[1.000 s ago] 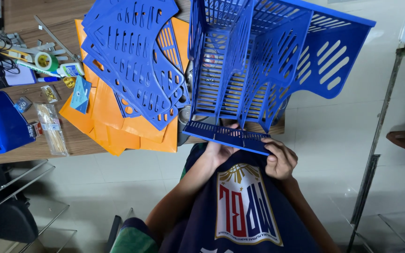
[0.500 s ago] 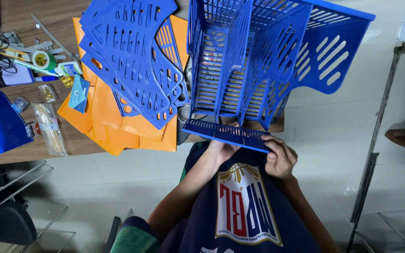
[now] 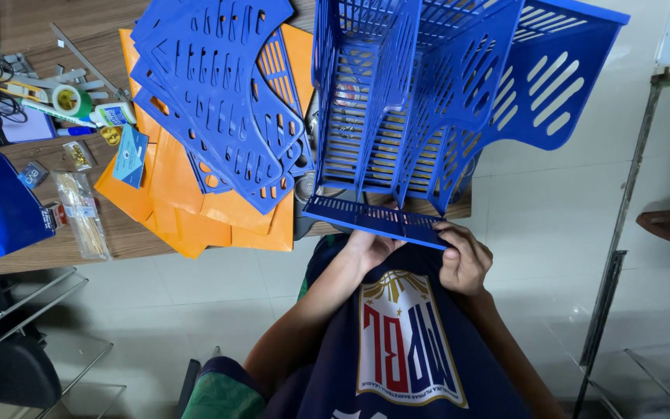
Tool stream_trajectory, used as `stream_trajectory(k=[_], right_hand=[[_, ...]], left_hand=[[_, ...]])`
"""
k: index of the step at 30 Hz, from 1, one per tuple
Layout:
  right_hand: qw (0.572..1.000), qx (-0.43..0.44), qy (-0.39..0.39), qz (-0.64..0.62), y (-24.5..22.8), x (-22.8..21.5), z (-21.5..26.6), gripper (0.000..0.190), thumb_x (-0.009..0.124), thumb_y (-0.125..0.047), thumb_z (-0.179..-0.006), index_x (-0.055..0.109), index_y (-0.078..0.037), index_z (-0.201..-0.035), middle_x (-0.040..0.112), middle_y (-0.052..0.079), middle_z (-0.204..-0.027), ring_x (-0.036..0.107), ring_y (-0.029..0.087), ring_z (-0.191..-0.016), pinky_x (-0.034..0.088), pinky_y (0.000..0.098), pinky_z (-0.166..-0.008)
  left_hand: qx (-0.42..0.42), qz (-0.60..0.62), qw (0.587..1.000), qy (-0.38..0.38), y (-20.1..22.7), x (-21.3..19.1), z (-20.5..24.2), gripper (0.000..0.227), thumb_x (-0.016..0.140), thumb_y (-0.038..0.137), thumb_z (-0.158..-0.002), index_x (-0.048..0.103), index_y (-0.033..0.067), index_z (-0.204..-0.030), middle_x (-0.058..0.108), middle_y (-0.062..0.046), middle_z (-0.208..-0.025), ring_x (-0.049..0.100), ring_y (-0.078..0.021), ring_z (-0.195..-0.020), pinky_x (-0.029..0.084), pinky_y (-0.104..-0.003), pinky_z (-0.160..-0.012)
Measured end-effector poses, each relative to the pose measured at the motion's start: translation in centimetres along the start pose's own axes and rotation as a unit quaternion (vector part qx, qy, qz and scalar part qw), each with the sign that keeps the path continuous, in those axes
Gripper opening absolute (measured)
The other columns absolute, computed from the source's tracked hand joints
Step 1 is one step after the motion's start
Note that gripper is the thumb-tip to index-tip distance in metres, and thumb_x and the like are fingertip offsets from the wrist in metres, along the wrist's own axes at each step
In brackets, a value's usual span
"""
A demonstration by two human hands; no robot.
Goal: Assemble a blue plastic multi-compartment file organizer.
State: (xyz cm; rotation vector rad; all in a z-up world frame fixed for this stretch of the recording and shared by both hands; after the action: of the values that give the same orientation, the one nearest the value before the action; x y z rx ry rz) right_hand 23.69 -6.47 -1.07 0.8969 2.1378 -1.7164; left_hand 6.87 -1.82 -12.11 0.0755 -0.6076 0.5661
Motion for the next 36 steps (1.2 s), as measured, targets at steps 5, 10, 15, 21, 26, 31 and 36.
stream_trajectory(k=[5, 10, 15, 21, 26, 31, 36], right_hand=[[1.000, 0.012, 0.004, 0.003, -0.1, 0.1, -0.1, 0.041, 0.045, -0.029, -0.113, 0.064, 0.006, -0.102, 0.074, 0.021, -0.103, 0.075, 0.029, -0.085, 0.059, 0.0352, -0.070], [1.000, 0.018, 0.008, 0.010, 0.0, 0.2, -0.1, 0.041, 0.045, -0.028, -0.113, 0.063, 0.007, -0.102, 0.073, 0.021, -0.104, 0.075, 0.031, -0.088, 0.060, 0.0358, -0.072], [1.000, 0.027, 0.014, 0.004, -0.5, 0.2, -0.3, 0.040, 0.047, -0.029, -0.112, 0.064, 0.007, -0.103, 0.073, 0.020, -0.105, 0.075, 0.031, -0.091, 0.060, 0.0364, -0.076], [0.999, 0.044, 0.021, 0.013, -0.9, 0.1, -0.3, 0.038, 0.052, -0.028, -0.110, 0.066, 0.006, -0.103, 0.073, 0.020, -0.105, 0.075, 0.030, -0.090, 0.060, 0.0354, -0.076], [0.997, 0.059, 0.024, 0.032, -1.3, -0.1, -0.3, 0.036, 0.055, -0.027, -0.106, 0.069, 0.006, -0.100, 0.073, 0.020, -0.103, 0.075, 0.029, -0.085, 0.058, 0.0334, -0.070], [0.997, 0.065, 0.027, 0.040, -2.0, -0.4, -0.7, 0.036, 0.055, -0.026, -0.105, 0.069, 0.006, -0.100, 0.072, 0.020, -0.104, 0.074, 0.030, -0.086, 0.058, 0.0341, -0.072], [0.996, 0.075, 0.030, 0.040, -1.7, -0.1, -0.4, 0.035, 0.055, -0.025, -0.105, 0.070, 0.006, -0.099, 0.072, 0.020, -0.104, 0.074, 0.029, -0.085, 0.058, 0.0336, -0.071]], left_hand=[[-0.013, 0.006, 1.000, -0.015, -0.4, -0.7, -0.5, 0.019, 0.063, 0.021, -0.101, 0.065, 0.0115, -0.116, 0.069, -0.003, -0.099, 0.068, -0.0180, -0.094, 0.058, -0.036, -0.088], [-0.018, 0.003, 1.000, -0.007, -0.1, -0.3, -0.1, 0.021, 0.060, 0.025, -0.100, 0.064, 0.0122, -0.116, 0.069, -0.004, -0.105, 0.068, -0.0203, -0.100, 0.057, -0.040, -0.093], [-0.025, -0.013, 0.999, -0.022, 0.1, 0.0, 0.4, 0.022, 0.058, 0.029, -0.100, 0.063, 0.0122, -0.113, 0.070, -0.006, -0.107, 0.068, -0.0224, -0.105, 0.056, -0.044, -0.095], [-0.037, -0.045, 0.998, -0.015, -0.5, -1.1, -0.7, 0.021, 0.061, 0.030, -0.099, 0.069, 0.0134, -0.108, 0.072, -0.005, -0.102, 0.068, -0.0231, -0.102, 0.054, -0.042, -0.089], [-0.068, -0.037, 0.997, -0.021, -2.0, -1.0, -2.2, 0.020, 0.064, 0.031, -0.098, 0.067, 0.0138, -0.107, 0.073, -0.005, -0.099, 0.070, -0.0233, -0.098, 0.056, -0.043, -0.091], [-0.092, -0.087, 0.992, -0.015, -3.3, -1.7, -4.2, 0.012, 0.064, 0.026, -0.100, 0.068, 0.0168, -0.105, 0.073, -0.002, -0.095, 0.069, -0.0190, -0.090, 0.054, -0.037, -0.085], [0.022, 0.044, 0.994, -0.103, -2.3, -1.5, -3.0, 0.015, 0.058, 0.020, -0.097, 0.064, 0.0105, -0.087, 0.069, -0.004, -0.084, 0.067, -0.0185, -0.081, 0.055, -0.033, -0.080]])
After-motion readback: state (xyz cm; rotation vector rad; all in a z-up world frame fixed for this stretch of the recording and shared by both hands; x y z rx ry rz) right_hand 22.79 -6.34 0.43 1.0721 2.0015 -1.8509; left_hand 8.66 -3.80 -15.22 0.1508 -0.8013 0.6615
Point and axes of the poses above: each hand's wrist, its own z-axis away from the middle knuckle, its own x-axis out of the palm, y = z × x, the point moved 3 cm from there along -z, towards the middle knuckle
